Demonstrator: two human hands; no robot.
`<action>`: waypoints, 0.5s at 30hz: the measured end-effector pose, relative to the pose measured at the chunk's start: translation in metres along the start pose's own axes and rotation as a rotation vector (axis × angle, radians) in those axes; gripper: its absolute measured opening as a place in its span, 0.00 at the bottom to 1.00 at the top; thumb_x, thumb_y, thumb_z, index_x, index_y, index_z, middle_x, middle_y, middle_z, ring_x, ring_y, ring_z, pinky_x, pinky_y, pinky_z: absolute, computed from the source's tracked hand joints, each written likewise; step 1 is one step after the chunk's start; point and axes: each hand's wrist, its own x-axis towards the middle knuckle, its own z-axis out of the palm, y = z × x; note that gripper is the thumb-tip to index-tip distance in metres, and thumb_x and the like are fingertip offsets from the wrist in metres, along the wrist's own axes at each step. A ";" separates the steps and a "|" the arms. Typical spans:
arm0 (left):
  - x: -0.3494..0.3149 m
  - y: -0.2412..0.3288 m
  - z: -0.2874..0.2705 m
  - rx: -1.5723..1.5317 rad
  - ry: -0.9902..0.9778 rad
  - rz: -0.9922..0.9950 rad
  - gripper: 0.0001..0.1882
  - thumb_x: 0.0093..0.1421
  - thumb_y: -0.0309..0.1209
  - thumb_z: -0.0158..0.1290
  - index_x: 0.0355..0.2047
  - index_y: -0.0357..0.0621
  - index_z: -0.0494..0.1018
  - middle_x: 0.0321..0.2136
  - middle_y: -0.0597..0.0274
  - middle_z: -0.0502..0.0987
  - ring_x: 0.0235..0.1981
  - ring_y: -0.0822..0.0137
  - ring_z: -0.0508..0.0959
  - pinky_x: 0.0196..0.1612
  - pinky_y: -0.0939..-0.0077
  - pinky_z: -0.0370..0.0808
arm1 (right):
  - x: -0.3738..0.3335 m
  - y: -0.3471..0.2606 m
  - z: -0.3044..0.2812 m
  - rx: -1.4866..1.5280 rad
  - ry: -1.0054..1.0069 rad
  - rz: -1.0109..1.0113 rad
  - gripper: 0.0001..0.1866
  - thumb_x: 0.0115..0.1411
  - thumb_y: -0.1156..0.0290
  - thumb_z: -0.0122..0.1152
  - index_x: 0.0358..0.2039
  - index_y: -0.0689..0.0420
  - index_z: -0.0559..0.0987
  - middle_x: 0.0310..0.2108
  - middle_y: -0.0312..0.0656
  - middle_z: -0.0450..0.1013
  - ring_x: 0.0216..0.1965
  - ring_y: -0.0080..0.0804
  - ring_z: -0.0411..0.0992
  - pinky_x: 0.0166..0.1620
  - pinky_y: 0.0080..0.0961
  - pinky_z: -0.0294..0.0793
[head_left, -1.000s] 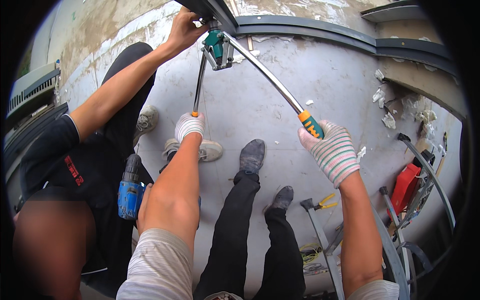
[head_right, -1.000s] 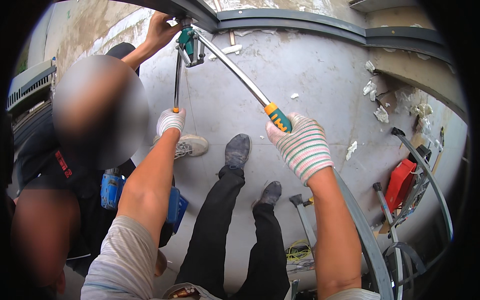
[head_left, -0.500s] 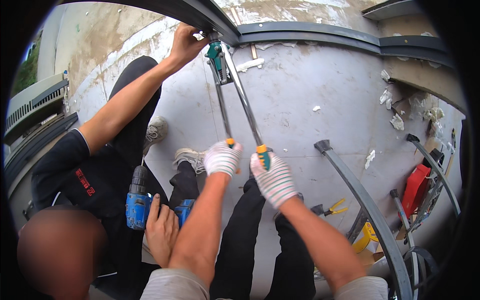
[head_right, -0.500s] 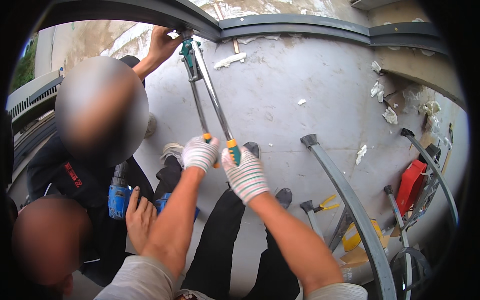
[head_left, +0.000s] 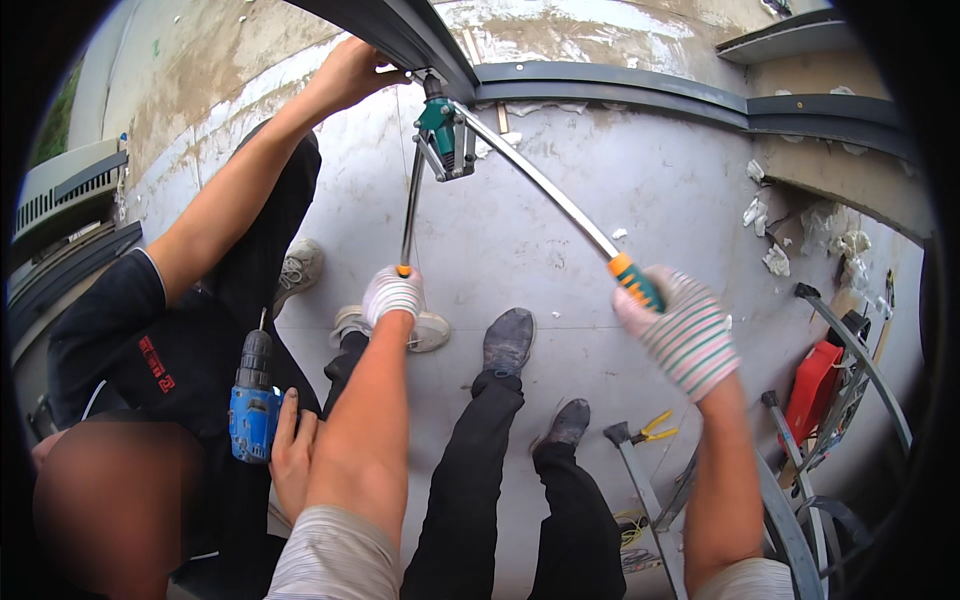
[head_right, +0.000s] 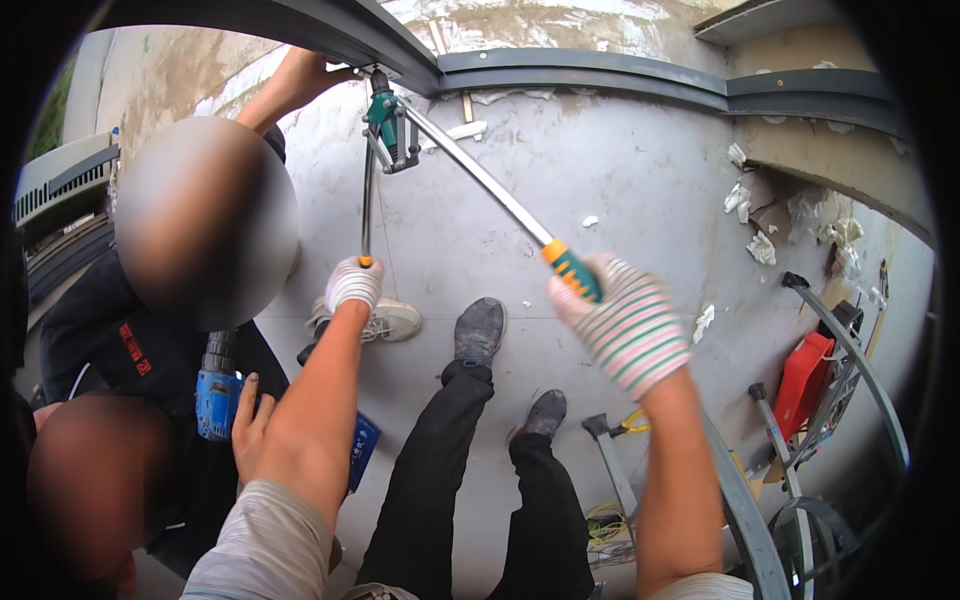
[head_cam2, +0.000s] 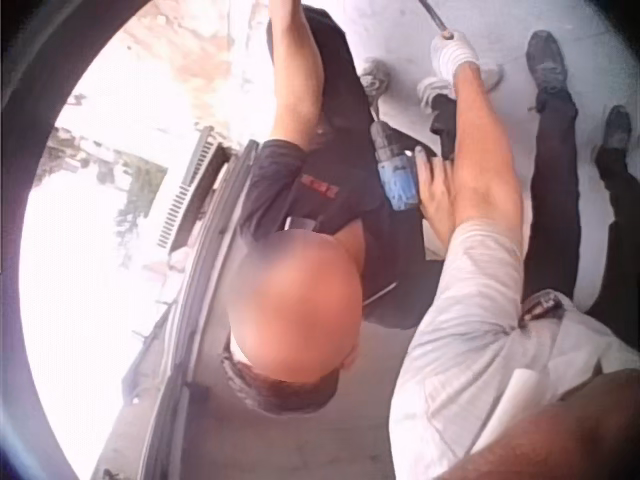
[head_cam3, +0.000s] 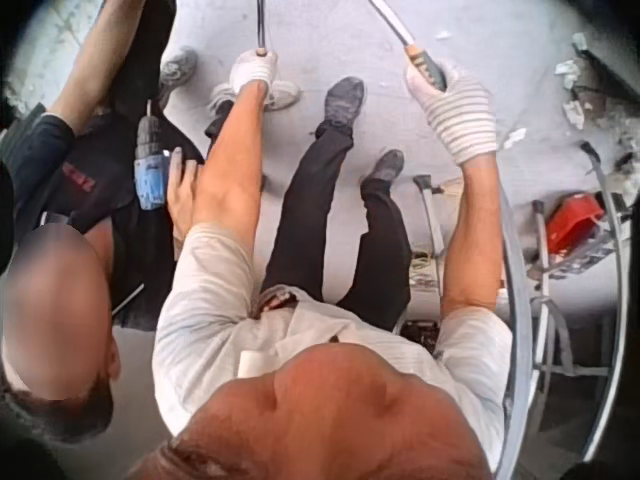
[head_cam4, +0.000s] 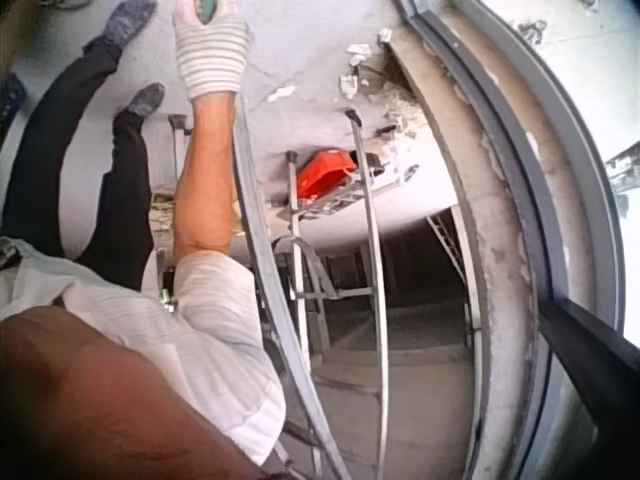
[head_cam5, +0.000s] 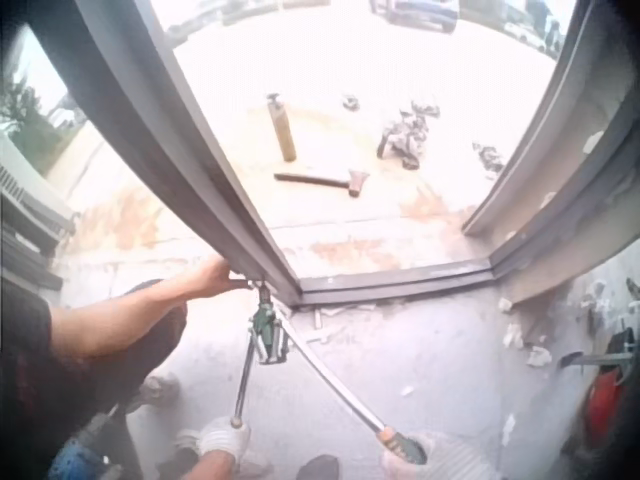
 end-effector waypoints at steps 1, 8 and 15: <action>0.013 -0.004 -0.004 0.021 0.014 -0.028 0.21 0.63 0.50 0.52 0.45 0.51 0.83 0.44 0.51 0.84 0.46 0.47 0.83 0.49 0.56 0.79 | 0.003 -0.004 -0.018 0.002 0.024 -0.004 0.24 0.62 0.48 0.67 0.38 0.60 0.81 0.22 0.44 0.75 0.25 0.30 0.74 0.33 0.32 0.76; 0.058 -0.003 -0.024 0.061 0.134 -0.028 0.20 0.62 0.48 0.52 0.46 0.52 0.82 0.42 0.51 0.84 0.43 0.48 0.84 0.47 0.55 0.80 | 0.042 0.005 -0.062 -0.278 0.213 -0.211 0.25 0.60 0.47 0.69 0.37 0.61 0.83 0.21 0.47 0.75 0.23 0.31 0.75 0.33 0.31 0.77; 0.035 -0.007 -0.008 0.104 0.089 0.053 0.23 0.62 0.52 0.49 0.43 0.51 0.84 0.41 0.47 0.84 0.44 0.46 0.83 0.49 0.55 0.78 | 0.034 0.012 -0.009 0.110 -0.117 -0.157 0.20 0.66 0.53 0.65 0.40 0.61 0.80 0.22 0.36 0.73 0.22 0.24 0.69 0.30 0.28 0.75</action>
